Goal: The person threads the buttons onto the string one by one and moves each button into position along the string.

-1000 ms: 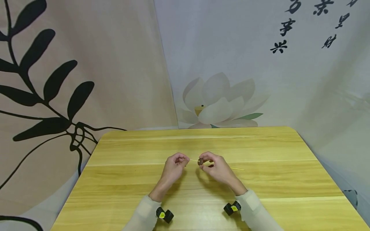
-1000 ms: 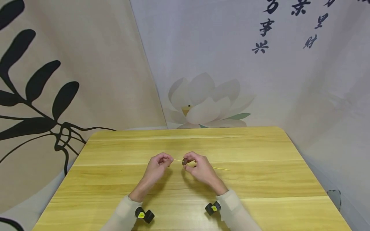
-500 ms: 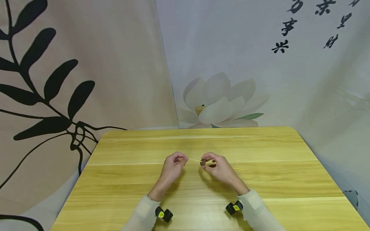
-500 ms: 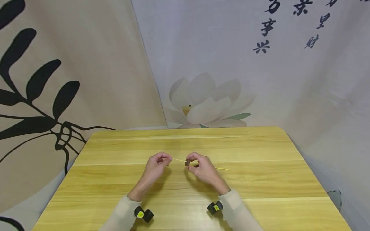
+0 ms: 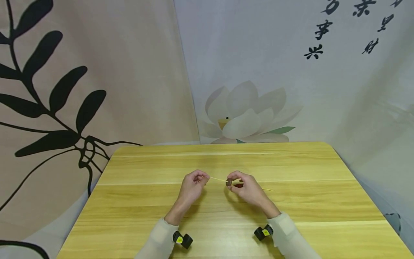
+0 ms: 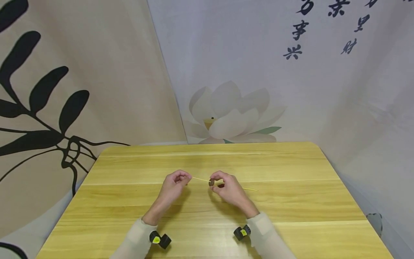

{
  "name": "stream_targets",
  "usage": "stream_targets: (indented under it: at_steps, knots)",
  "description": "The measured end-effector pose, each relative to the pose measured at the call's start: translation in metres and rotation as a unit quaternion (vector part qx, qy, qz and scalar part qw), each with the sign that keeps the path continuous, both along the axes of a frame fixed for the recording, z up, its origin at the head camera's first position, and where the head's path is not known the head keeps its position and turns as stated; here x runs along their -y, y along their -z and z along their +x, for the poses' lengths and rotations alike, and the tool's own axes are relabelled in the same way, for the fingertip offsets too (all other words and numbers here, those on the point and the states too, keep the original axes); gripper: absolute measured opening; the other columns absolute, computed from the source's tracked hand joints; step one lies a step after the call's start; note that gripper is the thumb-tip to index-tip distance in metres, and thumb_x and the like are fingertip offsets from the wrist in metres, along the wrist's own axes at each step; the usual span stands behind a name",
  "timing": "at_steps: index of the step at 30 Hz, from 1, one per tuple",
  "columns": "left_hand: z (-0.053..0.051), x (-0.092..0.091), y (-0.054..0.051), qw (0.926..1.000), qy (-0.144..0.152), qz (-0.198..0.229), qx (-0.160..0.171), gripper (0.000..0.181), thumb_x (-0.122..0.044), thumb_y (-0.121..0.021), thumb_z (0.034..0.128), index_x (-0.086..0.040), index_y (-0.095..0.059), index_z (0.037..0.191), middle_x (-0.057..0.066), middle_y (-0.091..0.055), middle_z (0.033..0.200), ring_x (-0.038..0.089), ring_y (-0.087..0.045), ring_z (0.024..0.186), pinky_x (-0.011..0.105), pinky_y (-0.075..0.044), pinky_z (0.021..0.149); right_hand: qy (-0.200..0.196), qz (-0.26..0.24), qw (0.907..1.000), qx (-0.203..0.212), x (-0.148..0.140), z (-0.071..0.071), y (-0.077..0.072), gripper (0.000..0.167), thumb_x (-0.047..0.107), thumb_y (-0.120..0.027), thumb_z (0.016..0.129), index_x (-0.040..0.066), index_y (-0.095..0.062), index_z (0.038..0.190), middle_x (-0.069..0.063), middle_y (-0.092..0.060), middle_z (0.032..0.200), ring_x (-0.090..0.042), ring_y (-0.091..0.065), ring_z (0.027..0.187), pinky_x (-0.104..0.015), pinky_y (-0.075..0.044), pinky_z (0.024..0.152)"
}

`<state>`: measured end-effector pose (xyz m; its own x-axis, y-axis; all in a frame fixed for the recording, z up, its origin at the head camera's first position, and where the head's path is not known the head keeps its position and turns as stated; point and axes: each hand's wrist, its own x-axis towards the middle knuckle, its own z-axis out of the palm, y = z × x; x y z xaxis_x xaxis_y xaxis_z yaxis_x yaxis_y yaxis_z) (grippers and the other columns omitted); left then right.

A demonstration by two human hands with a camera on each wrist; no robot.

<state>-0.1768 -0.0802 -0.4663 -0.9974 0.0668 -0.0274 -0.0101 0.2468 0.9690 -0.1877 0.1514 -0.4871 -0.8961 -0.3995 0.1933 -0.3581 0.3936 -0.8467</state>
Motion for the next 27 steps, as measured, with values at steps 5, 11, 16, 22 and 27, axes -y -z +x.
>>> stream_targets:
  at_steps: [5, 11, 16, 22, 27]
  knots:
    - [-0.0005, 0.0010, 0.0009, 1.0000, -0.001, 0.003, -0.004, 0.019, -0.018, -0.064, 0.0968, 0.000, -0.067, 0.101, 0.013, -0.062, 0.085, 0.023, -0.055, 0.075, 0.026, -0.044, 0.067, 0.009, 0.002, 0.9999, 0.012, -0.0010, 0.0004, 0.0004, 0.023, 0.002, -0.071, 0.089, 0.010, -0.064, 0.109, -0.002, -0.069, 0.103, -0.029, -0.065, 0.104, -0.053, -0.052, 0.091]
    - [0.0008, 0.0030, -0.0004, 1.0000, 0.002, 0.008, 0.000, 0.021, -0.017, -0.063, 0.0975, 0.002, -0.067, 0.103, 0.012, -0.062, 0.085, 0.035, -0.056, 0.079, 0.026, -0.045, 0.067, 0.017, 0.035, 0.9987, 0.034, -0.0020, 0.0024, 0.0001, 0.025, -0.001, -0.072, 0.087, 0.008, -0.065, 0.108, -0.007, -0.065, 0.108, -0.034, -0.063, 0.111, -0.049, -0.054, 0.090]
    - [0.0006, 0.0046, -0.0008, 0.9998, 0.006, 0.018, 0.006, 0.021, -0.017, -0.062, 0.0979, 0.003, -0.066, 0.105, 0.018, -0.062, 0.089, 0.041, -0.055, 0.083, 0.026, -0.044, 0.067, 0.026, 0.062, 0.9972, 0.031, -0.0025, 0.0029, 0.0001, 0.027, -0.001, -0.075, 0.084, 0.010, -0.066, 0.107, -0.009, -0.062, 0.109, -0.035, -0.060, 0.113, -0.046, -0.053, 0.090]
    - [0.0002, 0.0056, -0.0021, 0.9997, 0.001, 0.022, 0.007, 0.021, -0.017, -0.063, 0.0972, 0.002, -0.066, 0.105, 0.015, -0.062, 0.087, 0.039, -0.056, 0.083, 0.025, -0.044, 0.067, 0.018, 0.095, 0.9952, 0.012, -0.0036, 0.0012, 0.0038, 0.026, -0.002, -0.076, 0.083, 0.006, -0.067, 0.106, -0.008, -0.063, 0.106, -0.028, -0.061, 0.103, -0.040, -0.055, 0.085]
    - [-0.0008, 0.0057, -0.0029, 0.9998, -0.002, 0.021, 0.002, 0.021, -0.017, -0.063, 0.0971, 0.002, -0.066, 0.104, 0.012, -0.061, 0.085, 0.032, -0.056, 0.079, 0.025, -0.044, 0.066, 0.025, 0.133, 0.9909, -0.003, -0.0051, 0.0009, 0.0066, 0.025, 0.001, -0.077, 0.081, 0.006, -0.068, 0.104, -0.006, -0.065, 0.107, -0.027, -0.056, 0.105, -0.042, -0.052, 0.087]
